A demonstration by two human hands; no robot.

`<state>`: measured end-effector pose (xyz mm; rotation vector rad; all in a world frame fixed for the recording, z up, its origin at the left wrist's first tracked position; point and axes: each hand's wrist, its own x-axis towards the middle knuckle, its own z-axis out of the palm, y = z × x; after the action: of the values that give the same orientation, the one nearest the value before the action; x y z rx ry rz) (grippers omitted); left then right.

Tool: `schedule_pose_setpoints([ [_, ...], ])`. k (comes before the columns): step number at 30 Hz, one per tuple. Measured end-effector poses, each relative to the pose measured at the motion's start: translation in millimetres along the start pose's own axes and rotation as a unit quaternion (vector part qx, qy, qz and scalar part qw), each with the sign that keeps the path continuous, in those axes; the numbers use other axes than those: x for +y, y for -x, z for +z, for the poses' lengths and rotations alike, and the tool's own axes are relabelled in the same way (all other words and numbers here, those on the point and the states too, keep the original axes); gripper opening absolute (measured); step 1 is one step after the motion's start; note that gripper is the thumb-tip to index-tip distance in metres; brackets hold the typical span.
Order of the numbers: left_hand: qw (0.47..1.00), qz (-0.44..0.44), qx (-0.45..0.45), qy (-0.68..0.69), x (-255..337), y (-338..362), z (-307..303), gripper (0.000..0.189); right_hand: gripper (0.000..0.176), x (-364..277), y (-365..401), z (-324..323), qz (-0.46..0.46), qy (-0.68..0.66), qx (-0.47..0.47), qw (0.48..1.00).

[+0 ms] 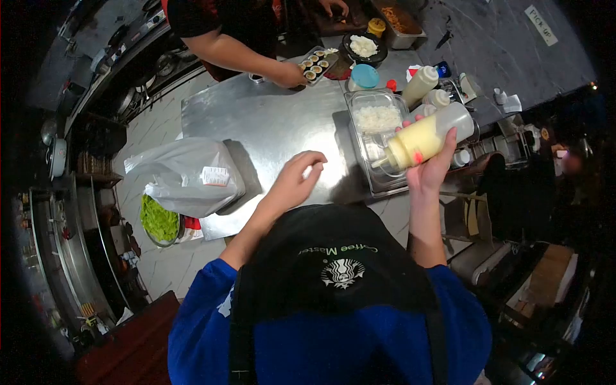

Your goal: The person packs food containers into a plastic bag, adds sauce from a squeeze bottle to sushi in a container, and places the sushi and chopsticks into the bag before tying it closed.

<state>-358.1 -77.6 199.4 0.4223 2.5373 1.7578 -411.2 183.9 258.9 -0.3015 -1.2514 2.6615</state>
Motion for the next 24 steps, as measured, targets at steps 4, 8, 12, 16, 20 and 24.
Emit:
schedule_pose_setpoints([
  [4,0.995,0.058,-0.086,0.011,50.3,-18.8,15.6,0.021,0.071,4.8,9.8,16.9,0.028,-0.015,0.026,0.999],
  [8,0.991,0.077,-0.11,-0.014,54.2,-20.2,22.3,0.021,0.072,7.1,13.4,12.0,0.063,-0.038,-0.051,0.996],
  [12,0.993,0.073,-0.097,-0.013,46.9,-10.5,26.9,0.018,0.071,12.9,16.3,8.6,0.076,-0.053,-0.035,0.995],
  [16,0.992,0.074,-0.1,0.006,45.9,-12.4,19.9,0.013,0.067,15.9,17.3,14.4,0.081,-0.049,-0.018,0.995],
  [20,0.993,0.078,-0.092,0.005,45.1,-10.4,18.1,0.011,0.061,18.2,17.7,13.4,0.073,-0.049,-0.022,0.996],
  [24,0.992,0.107,-0.063,0.004,36.9,-10.9,17.0,0.013,0.057,19.4,20.6,15.9,0.057,-0.045,-0.018,0.997],
])
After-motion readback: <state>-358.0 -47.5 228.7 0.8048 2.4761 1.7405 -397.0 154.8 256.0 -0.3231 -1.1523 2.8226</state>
